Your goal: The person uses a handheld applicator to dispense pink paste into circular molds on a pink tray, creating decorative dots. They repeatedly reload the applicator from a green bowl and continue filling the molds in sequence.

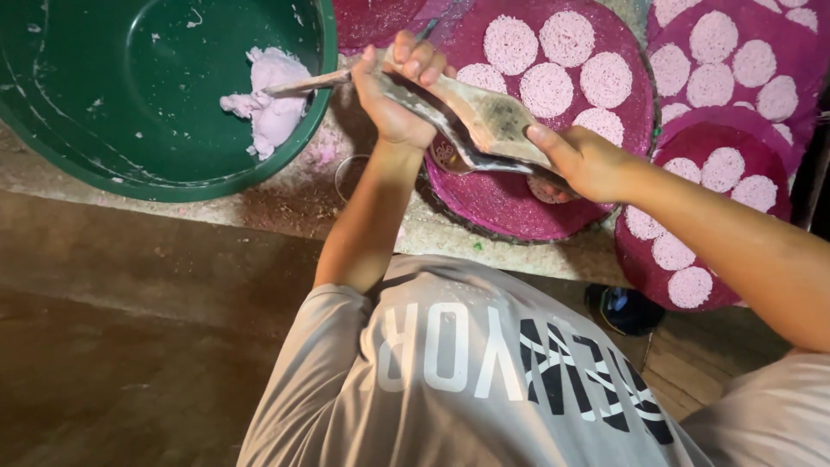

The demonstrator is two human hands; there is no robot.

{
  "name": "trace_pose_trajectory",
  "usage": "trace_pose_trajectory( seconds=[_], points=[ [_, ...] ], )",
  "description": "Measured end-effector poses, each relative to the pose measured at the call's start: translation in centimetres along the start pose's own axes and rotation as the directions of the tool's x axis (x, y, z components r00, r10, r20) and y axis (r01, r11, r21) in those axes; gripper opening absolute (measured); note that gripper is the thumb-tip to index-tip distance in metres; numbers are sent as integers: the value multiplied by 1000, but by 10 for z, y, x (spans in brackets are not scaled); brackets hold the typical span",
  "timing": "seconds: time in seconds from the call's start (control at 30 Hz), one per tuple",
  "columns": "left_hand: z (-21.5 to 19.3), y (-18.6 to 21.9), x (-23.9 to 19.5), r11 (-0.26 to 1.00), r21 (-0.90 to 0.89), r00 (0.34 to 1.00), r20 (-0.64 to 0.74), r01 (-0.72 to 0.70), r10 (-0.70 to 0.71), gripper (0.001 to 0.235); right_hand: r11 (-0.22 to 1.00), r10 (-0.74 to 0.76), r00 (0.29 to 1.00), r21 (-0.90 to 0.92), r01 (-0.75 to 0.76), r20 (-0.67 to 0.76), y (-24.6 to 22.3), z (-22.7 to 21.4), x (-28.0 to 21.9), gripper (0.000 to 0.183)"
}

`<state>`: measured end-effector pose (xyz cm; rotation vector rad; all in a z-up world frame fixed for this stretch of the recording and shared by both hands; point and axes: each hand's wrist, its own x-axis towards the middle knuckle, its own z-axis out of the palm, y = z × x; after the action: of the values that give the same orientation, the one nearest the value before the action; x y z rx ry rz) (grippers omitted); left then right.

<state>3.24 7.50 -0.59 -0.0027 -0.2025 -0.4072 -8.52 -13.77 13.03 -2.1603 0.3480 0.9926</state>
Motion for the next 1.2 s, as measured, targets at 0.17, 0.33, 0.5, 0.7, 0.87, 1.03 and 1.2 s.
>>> trace_pose_trajectory(
  seconds=[0.17, 0.33, 0.5, 0.7, 0.87, 1.03, 1.2],
  points=[
    [-14, -26, 14, 999, -41, 999, -39, -20, 19, 31, 983, 57, 982, -160, -86, -178, 3, -12, -2, 78],
    [-10, -13, 39, 996, 82, 999, 36, -36, 33, 30, 950, -189, 940, -297, 101, -286, 4, -5, 8, 78],
    [5, 15, 38, 983, 185, 999, 40, -12, 4, 34, 942, -311, 899, -226, 249, -308, 0, 16, 25, 71],
    [4, 16, 21, 982, 186, 995, -92, -7, 25, 34, 993, -120, 974, -10, 120, -194, 8, 31, 22, 76],
    [2, -20, 19, 994, 106, 942, -333, -14, 49, 37, 990, 0, 977, -136, -30, -215, 17, 12, 12, 77],
    [1, -14, 39, 994, 109, 942, -332, -16, 51, 38, 971, -138, 937, -231, 64, -322, 17, 10, 24, 82],
    [3, -8, 42, 993, 118, 947, -319, -11, 49, 38, 961, -245, 908, -208, 181, -341, 23, 17, 27, 80]
  ],
)
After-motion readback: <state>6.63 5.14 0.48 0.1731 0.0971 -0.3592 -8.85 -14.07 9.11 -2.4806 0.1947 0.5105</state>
